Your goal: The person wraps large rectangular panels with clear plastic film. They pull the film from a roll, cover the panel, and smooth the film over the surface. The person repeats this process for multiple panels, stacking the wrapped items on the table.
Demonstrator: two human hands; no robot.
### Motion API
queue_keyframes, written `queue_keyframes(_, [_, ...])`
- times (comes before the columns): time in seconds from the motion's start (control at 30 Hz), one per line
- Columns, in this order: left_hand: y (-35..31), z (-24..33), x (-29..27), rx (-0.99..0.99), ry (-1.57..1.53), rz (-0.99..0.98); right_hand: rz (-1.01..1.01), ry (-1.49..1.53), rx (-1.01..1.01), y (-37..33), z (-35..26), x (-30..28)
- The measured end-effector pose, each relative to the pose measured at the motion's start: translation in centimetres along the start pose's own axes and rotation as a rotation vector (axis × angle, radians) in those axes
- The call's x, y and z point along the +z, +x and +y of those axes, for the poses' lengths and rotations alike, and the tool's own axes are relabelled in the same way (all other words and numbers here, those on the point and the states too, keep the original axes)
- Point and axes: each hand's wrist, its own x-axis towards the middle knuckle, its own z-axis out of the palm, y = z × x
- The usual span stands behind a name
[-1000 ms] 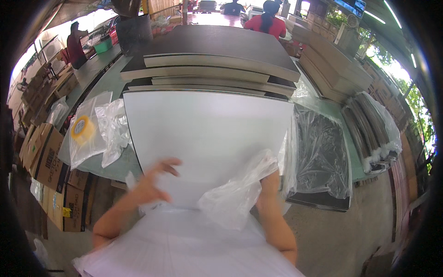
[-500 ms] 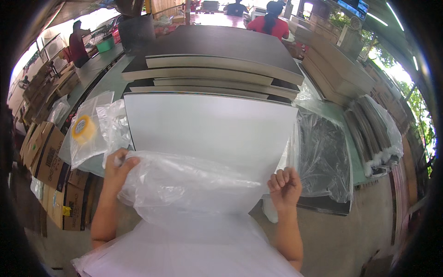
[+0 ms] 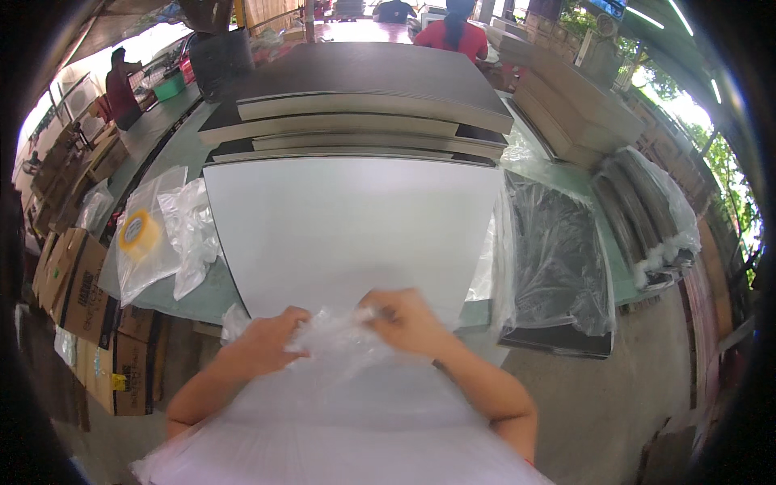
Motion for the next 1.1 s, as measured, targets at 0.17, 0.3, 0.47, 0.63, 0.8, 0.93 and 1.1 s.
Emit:
queue_keyframes(0.17, [-0.9,-4.3,-2.1,0.035,0.130,0.043,0.312,0.467,0.187,-0.7,0.3,-2.9])
queue_keyframes(0.3, [1.8,0.7,-0.8,0.293,-0.281,0.277,0.067,0.326,0.018,-0.1,0.4,2.4])
queue_keyframes(0.47, [3.3,-1.0,3.8,-0.090,-0.460,-0.464,0.345,0.716,-0.062,0.3,-0.7,-1.4])
queue_keyframes(0.63, [1.6,-2.5,0.9,-0.314,-0.540,-0.267,0.272,0.802,0.083,-1.6,1.7,-4.8])
queue_keyframes(0.8, [1.8,-3.9,2.0,-0.380,-0.819,-0.244,-0.069,0.599,0.126,-1.8,3.1,-2.5])
queue_keyframes(0.93, [1.7,-4.3,2.4,-0.463,-1.170,-0.134,-0.095,0.186,0.079,-1.2,2.8,-2.0])
queue_keyframes(1.1, [0.7,-5.8,1.5,-0.354,-0.943,0.225,0.120,1.169,-0.204,0.3,4.2,-5.4])
